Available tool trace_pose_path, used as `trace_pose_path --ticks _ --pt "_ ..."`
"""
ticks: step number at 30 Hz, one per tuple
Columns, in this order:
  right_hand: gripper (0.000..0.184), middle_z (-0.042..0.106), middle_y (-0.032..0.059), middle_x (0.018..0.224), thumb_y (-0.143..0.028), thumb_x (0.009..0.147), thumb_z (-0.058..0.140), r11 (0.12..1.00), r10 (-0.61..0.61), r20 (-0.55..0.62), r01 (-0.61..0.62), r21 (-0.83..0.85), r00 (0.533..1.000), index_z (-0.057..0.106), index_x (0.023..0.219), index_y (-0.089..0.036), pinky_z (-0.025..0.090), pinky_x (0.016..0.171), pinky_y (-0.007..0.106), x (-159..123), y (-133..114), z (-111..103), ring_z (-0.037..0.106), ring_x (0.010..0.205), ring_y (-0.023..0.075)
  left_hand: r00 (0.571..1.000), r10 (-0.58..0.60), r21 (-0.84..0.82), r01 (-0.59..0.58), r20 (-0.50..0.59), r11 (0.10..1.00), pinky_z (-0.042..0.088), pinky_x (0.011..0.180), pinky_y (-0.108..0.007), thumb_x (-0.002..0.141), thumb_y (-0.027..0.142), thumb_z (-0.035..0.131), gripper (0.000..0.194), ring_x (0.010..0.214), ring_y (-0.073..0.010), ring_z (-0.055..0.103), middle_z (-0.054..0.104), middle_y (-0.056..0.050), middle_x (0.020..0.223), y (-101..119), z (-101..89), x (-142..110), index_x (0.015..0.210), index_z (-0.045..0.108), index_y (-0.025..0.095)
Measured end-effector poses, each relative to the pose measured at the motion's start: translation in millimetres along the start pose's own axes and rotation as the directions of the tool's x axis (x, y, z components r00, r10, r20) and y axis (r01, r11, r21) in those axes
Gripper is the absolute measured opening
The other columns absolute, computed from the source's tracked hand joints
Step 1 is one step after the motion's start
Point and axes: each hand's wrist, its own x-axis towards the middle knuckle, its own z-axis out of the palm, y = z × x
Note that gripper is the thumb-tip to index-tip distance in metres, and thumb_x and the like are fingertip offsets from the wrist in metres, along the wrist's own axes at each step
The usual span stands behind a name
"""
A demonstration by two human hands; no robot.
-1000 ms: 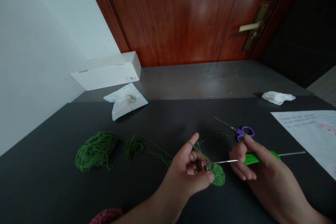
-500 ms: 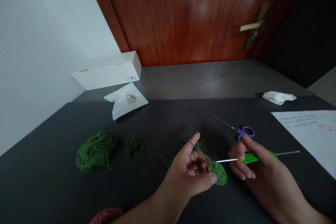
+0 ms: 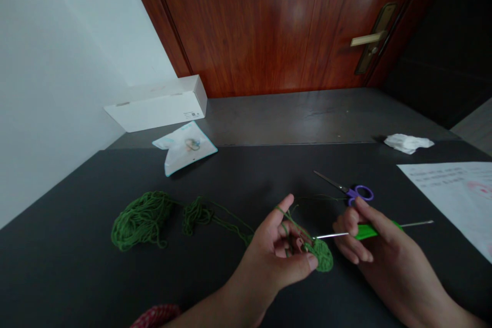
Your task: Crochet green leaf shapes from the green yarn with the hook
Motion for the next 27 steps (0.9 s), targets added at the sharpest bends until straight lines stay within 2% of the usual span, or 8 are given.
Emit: trace_pose_path --ticks 11,27 --pt "0.041 0.039 -0.0042 0.047 -0.045 0.089 0.056 0.995 0.004 0.096 -0.014 0.101 0.995 0.065 0.060 -0.018 0.039 0.049 0.024 2.2 3.3 -4.2 0.029 0.046 0.0103 1.000 0.007 0.001 -0.007 0.015 1.000 0.040 0.070 -0.027 0.062 0.009 0.077 0.098 0.070 -0.0089 0.052 0.062 0.002 0.081 -4.3 -3.2 1.3 0.148 0.029 0.013" --pt "0.040 0.043 -0.0036 0.049 -0.045 0.089 0.057 0.997 0.000 0.074 -0.006 0.080 0.997 0.064 0.061 -0.019 0.039 0.049 0.024 1.3 2.3 -0.6 0.032 0.046 0.0099 0.999 -0.019 -0.013 0.020 0.030 1.000 0.039 0.068 -0.027 0.065 0.009 0.077 0.095 0.071 -0.0094 0.053 0.060 0.001 0.081 -4.4 -4.5 0.2 0.148 0.031 0.015"
